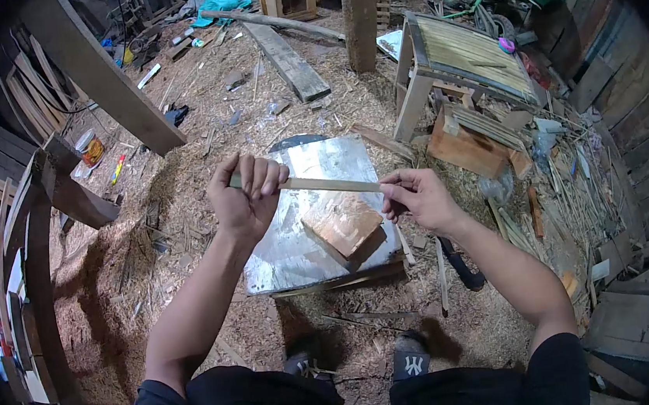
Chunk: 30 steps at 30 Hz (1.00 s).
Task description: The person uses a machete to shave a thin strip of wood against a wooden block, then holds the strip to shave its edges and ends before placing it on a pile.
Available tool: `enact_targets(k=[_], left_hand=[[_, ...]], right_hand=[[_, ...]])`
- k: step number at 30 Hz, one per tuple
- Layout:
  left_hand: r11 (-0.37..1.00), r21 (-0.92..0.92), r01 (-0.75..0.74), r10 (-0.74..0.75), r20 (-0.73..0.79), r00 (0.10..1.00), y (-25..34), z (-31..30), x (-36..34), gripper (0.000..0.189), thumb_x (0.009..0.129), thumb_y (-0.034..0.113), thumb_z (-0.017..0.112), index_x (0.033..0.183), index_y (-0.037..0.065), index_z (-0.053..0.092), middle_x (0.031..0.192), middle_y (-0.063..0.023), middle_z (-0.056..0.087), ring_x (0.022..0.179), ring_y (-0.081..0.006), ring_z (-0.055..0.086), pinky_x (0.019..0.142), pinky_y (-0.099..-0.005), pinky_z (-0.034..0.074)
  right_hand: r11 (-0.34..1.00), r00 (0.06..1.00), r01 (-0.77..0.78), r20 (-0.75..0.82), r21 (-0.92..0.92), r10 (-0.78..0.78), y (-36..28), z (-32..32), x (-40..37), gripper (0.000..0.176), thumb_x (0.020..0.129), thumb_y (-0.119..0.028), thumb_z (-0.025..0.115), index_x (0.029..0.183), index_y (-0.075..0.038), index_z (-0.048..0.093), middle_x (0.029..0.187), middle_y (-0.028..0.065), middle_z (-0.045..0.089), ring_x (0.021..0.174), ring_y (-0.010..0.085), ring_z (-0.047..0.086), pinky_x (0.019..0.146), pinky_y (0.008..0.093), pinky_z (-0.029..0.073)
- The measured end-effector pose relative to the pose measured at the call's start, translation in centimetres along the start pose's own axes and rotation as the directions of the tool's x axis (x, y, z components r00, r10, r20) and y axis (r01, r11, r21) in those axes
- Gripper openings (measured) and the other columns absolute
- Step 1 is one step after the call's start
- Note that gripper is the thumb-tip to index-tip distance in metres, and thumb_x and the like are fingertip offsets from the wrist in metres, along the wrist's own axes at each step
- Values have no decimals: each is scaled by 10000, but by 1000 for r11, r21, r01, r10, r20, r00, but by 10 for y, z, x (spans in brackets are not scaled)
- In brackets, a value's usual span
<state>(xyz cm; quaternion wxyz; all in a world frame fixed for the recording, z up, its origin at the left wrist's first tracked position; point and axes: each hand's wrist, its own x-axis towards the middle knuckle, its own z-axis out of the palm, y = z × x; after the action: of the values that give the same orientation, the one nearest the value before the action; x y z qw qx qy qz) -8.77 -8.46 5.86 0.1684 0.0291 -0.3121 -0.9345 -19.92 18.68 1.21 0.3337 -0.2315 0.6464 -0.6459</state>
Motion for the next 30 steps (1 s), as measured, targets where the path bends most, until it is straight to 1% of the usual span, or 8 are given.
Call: enact_targets(k=[1,2,4,5,9,13,23,30], left_hand=[[997,-50,56,-44,217,975,2,-14,6,478,1023,290,349,590,96,407,589,-92,463,683,-243,514,806,-400,425],[997,-51,58,-46,215,976,-1,-20,6,478,1023,290,349,590,96,407,589,-92,463,683,-243,514,806,-400,425],[969,246,14,1,-60,998,-3,-2,1,438,1043,336,386,720,61,494,795,-132,602,838,-305,610,891,-432,473],[966,249,74,-84,30,996,3,-20,4,425,1058,375,406,846,35,548,970,-162,640,925,-320,654,912,-467,525],[916,372,153,-145,-49,988,10,-24,0,331,1054,321,496,978,8,575,995,-163,660,862,-249,691,765,-384,626],[902,397,169,-129,-125,984,10,-33,-3,247,1021,226,583,1023,-19,614,982,-152,676,927,-243,701,844,-404,629],[874,465,138,-62,-174,983,1,-45,-4,247,1012,153,585,1170,-37,596,1027,-106,641,914,-221,691,847,-390,638],[744,592,309,-211,-231,950,0,-46,-6,240,1006,135,591,1190,-21,597,1063,-119,655,975,-216,683,881,-378,619]], right_hand=[[996,999,-19,-27,89,21,0,-1,-2,196,1007,-117,600,1096,55,632,802,82,669,685,143,641,626,294,548],[996,999,-22,-27,90,24,-1,-3,-3,196,1007,-117,600,1096,55,632,802,82,669,685,143,641,626,294,548],[995,998,12,-62,100,-5,0,-6,-5,179,1006,-115,599,1065,51,631,794,77,668,680,141,637,623,291,542],[992,997,40,-68,119,-32,2,-8,-6,176,1005,-128,601,1045,40,634,787,69,666,679,131,634,620,290,539],[992,981,72,-186,108,-51,1,-17,-8,185,1008,-140,593,1013,41,632,774,87,668,636,137,639,565,284,535],[981,973,105,-220,161,-68,-1,-26,-11,192,1030,-151,549,1023,29,618,806,94,676,670,144,646,600,293,540],[945,969,140,-235,295,-70,-1,-29,-17,173,1040,-143,531,1011,11,605,850,100,670,688,147,646,610,292,546],[940,906,165,-422,298,-25,16,-30,-5,194,1042,-142,523,1054,42,583,844,105,648,698,161,653,624,306,565]])
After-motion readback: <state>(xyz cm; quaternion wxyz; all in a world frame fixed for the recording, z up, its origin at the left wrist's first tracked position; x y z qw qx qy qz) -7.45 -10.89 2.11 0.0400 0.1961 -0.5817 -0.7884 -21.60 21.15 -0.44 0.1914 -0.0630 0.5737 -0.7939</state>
